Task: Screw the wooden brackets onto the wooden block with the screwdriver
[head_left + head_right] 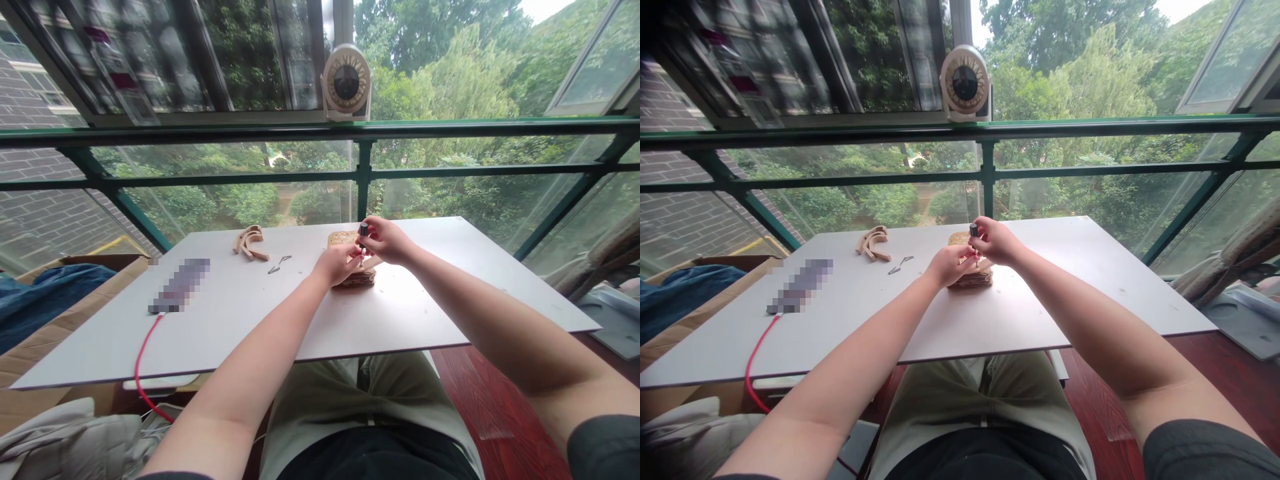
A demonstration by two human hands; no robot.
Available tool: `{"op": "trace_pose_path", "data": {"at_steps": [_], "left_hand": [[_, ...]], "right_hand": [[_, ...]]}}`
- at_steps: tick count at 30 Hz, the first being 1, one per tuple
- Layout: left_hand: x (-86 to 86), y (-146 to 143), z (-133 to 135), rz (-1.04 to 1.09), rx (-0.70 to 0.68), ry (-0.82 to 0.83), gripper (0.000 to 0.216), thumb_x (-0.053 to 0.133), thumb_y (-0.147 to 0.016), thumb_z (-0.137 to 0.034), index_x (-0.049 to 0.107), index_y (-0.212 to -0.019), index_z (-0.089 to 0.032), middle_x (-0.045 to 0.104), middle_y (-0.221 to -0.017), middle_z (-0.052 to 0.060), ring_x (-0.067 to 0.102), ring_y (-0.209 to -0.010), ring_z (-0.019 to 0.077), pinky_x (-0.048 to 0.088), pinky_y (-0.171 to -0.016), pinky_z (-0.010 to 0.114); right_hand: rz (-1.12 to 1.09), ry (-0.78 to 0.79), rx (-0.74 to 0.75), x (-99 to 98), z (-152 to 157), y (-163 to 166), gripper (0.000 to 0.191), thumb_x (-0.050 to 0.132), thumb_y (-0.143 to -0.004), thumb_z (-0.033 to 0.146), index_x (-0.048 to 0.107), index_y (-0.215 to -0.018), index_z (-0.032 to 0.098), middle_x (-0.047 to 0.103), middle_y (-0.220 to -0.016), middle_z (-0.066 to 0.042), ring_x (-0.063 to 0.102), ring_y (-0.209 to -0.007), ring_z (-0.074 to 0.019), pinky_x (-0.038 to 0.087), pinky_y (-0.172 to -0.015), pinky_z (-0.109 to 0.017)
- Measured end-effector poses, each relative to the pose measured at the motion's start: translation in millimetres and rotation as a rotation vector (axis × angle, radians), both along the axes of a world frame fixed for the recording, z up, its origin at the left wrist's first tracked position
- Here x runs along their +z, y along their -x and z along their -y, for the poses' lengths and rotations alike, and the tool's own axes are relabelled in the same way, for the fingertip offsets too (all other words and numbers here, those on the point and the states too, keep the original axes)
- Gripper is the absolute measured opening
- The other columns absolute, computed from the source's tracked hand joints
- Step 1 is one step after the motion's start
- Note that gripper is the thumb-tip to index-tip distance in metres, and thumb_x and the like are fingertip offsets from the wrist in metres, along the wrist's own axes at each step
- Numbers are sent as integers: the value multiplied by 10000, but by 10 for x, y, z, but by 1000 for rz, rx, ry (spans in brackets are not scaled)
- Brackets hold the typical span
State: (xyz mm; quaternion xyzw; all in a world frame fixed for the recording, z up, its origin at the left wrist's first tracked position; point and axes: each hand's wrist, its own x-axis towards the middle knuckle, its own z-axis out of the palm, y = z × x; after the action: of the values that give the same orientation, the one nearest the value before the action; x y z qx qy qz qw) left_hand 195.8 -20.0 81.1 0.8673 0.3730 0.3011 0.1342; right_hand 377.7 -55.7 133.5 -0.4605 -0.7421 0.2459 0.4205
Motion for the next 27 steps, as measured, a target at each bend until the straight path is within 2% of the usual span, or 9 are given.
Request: {"op": "trace_pose_path", "data": {"at_steps": [6, 10, 15, 18, 23, 27], "left_hand": [[-21, 12, -18, 40, -34, -16, 189, 598, -929, -383, 712, -972, -238, 781, -978, 7, 712, -882, 196, 501, -743, 287], [-35, 1, -25, 48, -16, -19, 205, 583, -936, -384, 716, -968, -231, 781, -978, 17, 708, -873, 204, 496, -737, 301], [-20, 1, -17, 33, -4, -8, 225, 573, -941, -386, 733, -926, -229, 781, -977, 21, 699, -850, 201, 499, -737, 306], [-8, 0, -9, 20, 4, -7, 240, 571, -942, -395, 744, -907, -231, 779, -955, 24, 690, -828, 199, 493, -717, 303], [7, -3, 9, -1, 7, -6, 258, 555, -949, -392, 756, -913, -235, 774, -930, 25, 680, -806, 190, 487, -697, 291], [16, 6, 28, -12, -2, -5, 267, 541, -952, -397, 758, -918, -245, 773, -928, 16, 683, -814, 190, 501, -722, 295]], "right_hand": [[12, -4, -32, 10, 19, 23, 165, 639, -832, 296, 489, -853, 232, 672, -735, 7, 647, -578, -160, 473, -551, -281], [17, -41, -58, 19, 29, 13, 200, 693, -782, 294, 518, -849, 222, 664, -761, 7, 610, -593, -142, 444, -566, -275], [-20, -54, 4, 27, 16, -12, 228, 639, -811, 261, 620, -1033, 215, 708, -937, -23, 636, -659, -135, 492, -611, -280], [-46, -38, 40, 24, -6, -13, 272, 603, -833, 243, 642, -1100, 212, 719, -951, -31, 669, -689, -141, 528, -633, -284], [-53, -7, 28, 43, -24, -1, 166, 669, -829, 301, 646, -956, 197, 669, -779, -13, 677, -614, -156, 527, -573, -281], [-50, -2, -4, 68, -1, 18, 196, 722, -803, 335, 584, -858, 207, 631, -723, 8, 670, -588, -160, 511, -553, -279]]}}
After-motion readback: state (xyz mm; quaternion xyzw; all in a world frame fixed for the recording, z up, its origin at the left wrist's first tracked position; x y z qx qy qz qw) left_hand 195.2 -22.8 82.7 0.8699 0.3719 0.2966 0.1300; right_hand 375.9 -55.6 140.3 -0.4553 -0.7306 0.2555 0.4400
